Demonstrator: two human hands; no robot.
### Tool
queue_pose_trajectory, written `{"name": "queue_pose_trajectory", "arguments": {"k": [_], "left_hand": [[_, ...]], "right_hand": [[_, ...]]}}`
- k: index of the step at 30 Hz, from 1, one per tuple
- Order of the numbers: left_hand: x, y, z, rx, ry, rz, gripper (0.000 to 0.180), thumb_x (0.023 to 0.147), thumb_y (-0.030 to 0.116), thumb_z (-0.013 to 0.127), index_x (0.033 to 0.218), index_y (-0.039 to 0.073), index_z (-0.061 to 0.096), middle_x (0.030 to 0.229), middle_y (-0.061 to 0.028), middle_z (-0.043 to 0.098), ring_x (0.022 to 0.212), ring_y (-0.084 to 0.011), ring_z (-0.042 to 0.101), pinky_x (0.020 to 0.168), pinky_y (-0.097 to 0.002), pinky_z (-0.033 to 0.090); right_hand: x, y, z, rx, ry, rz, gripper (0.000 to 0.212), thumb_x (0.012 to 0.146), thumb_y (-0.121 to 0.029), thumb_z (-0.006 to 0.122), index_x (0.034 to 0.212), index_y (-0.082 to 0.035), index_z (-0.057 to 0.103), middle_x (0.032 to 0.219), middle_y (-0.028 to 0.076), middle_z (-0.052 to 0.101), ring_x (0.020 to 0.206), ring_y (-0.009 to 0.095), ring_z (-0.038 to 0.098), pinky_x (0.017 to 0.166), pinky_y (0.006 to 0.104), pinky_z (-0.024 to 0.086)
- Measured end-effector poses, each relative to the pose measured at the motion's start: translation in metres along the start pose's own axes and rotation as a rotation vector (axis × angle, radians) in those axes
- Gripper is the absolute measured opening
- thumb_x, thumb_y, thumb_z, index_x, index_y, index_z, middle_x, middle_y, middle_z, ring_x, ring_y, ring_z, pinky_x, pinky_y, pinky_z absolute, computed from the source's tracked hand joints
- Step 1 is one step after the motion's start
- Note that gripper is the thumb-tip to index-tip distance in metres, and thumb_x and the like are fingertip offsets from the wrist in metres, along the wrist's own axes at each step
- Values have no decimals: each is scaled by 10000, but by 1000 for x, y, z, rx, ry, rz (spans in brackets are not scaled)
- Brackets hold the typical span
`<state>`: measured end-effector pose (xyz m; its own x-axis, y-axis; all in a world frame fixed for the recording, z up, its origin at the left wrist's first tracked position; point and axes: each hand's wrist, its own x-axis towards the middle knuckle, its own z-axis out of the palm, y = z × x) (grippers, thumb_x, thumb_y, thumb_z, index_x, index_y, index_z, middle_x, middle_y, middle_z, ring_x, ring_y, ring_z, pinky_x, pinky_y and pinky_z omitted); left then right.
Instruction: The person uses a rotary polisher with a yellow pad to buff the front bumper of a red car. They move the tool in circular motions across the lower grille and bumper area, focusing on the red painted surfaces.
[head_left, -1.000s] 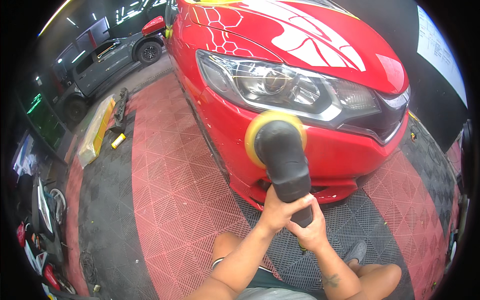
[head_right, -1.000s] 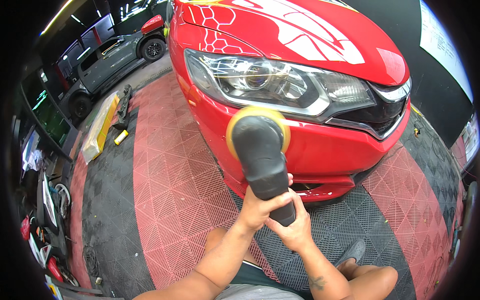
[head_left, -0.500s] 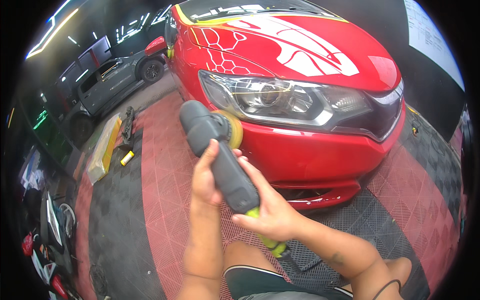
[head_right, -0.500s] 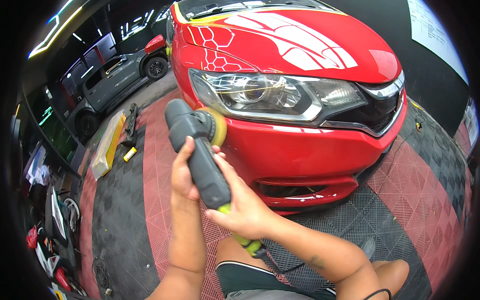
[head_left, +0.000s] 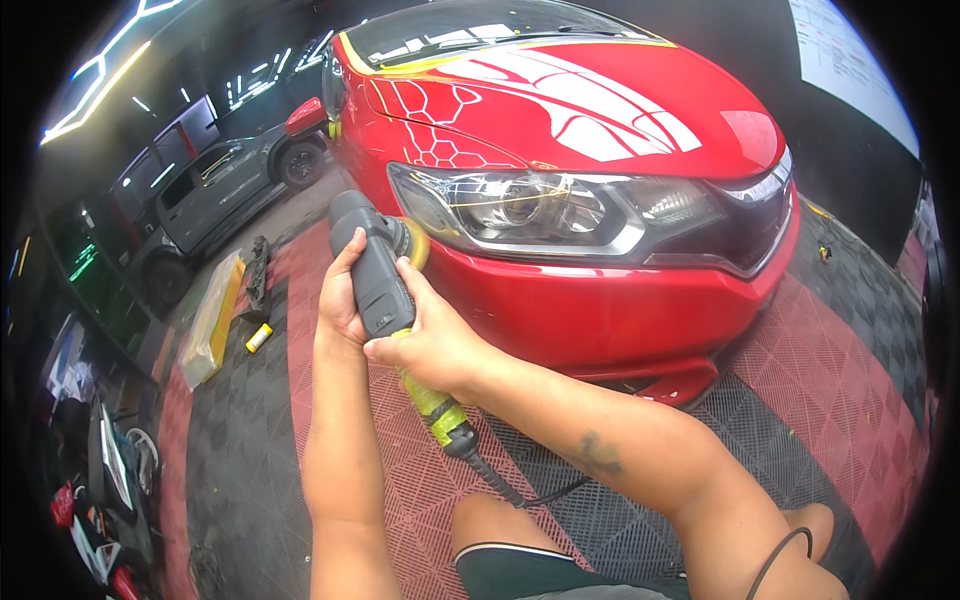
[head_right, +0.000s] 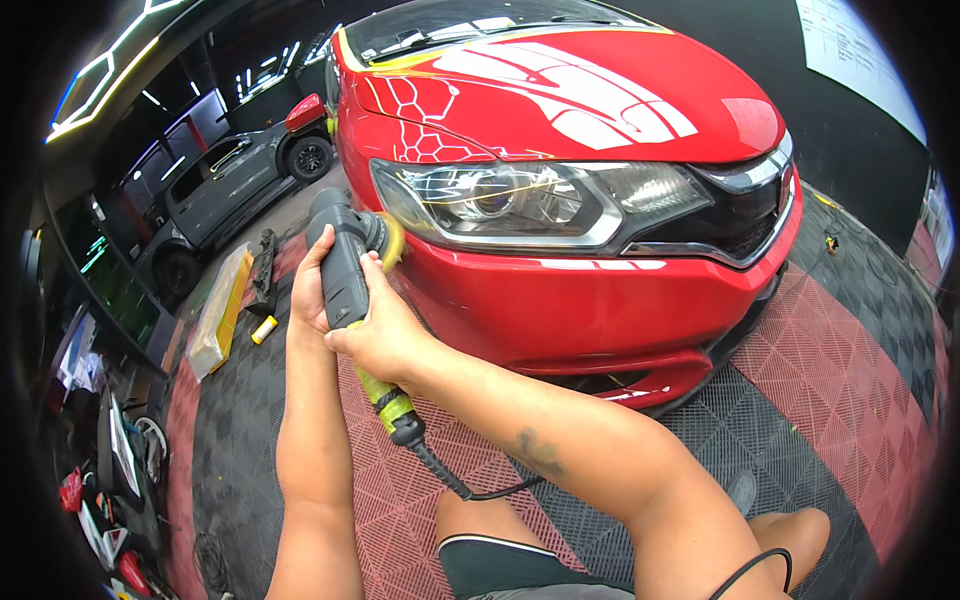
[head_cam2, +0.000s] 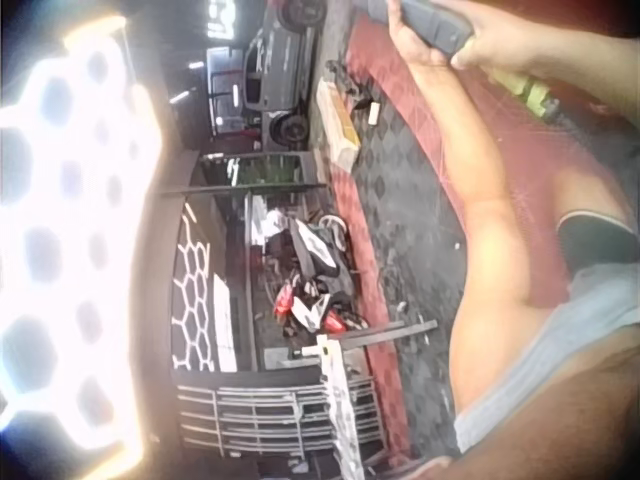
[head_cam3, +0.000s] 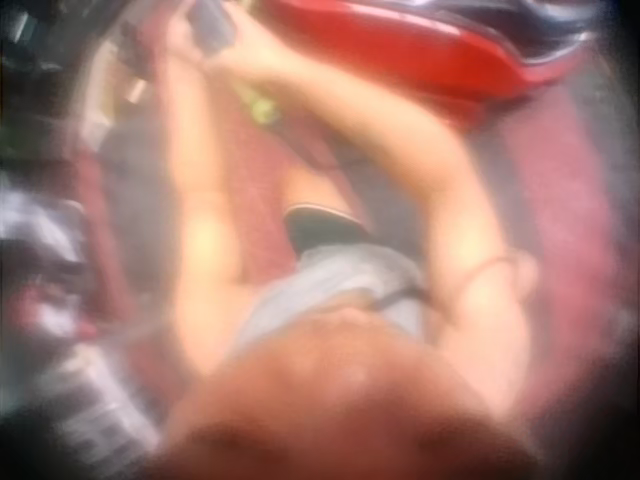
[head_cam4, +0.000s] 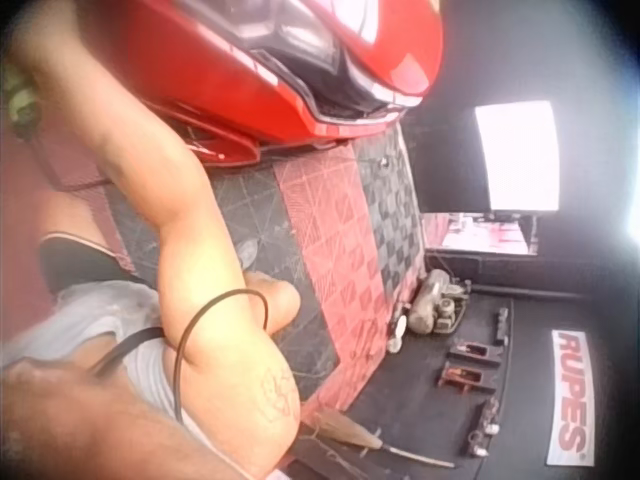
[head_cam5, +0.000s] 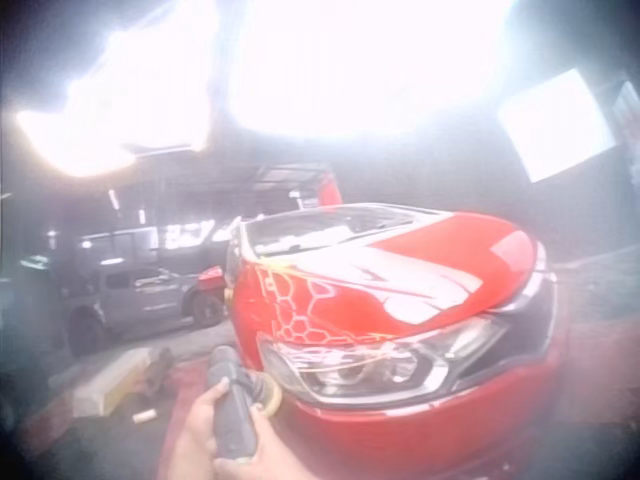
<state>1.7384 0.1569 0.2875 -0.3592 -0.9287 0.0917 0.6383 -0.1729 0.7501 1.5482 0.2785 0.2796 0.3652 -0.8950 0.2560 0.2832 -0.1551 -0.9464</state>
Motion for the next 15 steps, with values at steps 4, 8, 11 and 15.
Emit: {"name": "queue_pose_trajectory", "arguments": {"k": [4,8,11,15], "left_hand": [[-5,1,7,-1,0,-20,625,1084,520,712,1244,-79,628,1042,-300,756,938,-414,791,842,-523,711],[-13,-14,15,-18,1,-21,624,1095,537,687,1246,-66,633,1035,-299,760,936,-418,797,834,-526,713],[-33,-32,34,-57,-5,-48,635,1105,552,664,1252,-64,632,1067,-290,761,954,-422,798,851,-533,710],[-59,-69,51,-57,4,-72,644,1112,558,644,1242,-73,643,1100,-264,762,989,-397,800,876,-536,706]], "right_hand": [[-3,-7,2,-39,21,46,1206,896,3,806,1796,15,4,1425,198,577,1158,178,674,973,314,566],[-17,-1,3,2,37,-7,1209,902,-8,807,1793,22,-10,1535,236,521,1299,219,639,1066,343,543],[-49,-14,-4,28,6,8,1202,902,-25,813,1787,40,2,1714,279,375,1551,283,477,1240,385,436],[-89,7,-22,-104,9,-199,1200,914,-107,858,1785,46,47,1835,271,188,1717,303,202,1371,416,228]]}}
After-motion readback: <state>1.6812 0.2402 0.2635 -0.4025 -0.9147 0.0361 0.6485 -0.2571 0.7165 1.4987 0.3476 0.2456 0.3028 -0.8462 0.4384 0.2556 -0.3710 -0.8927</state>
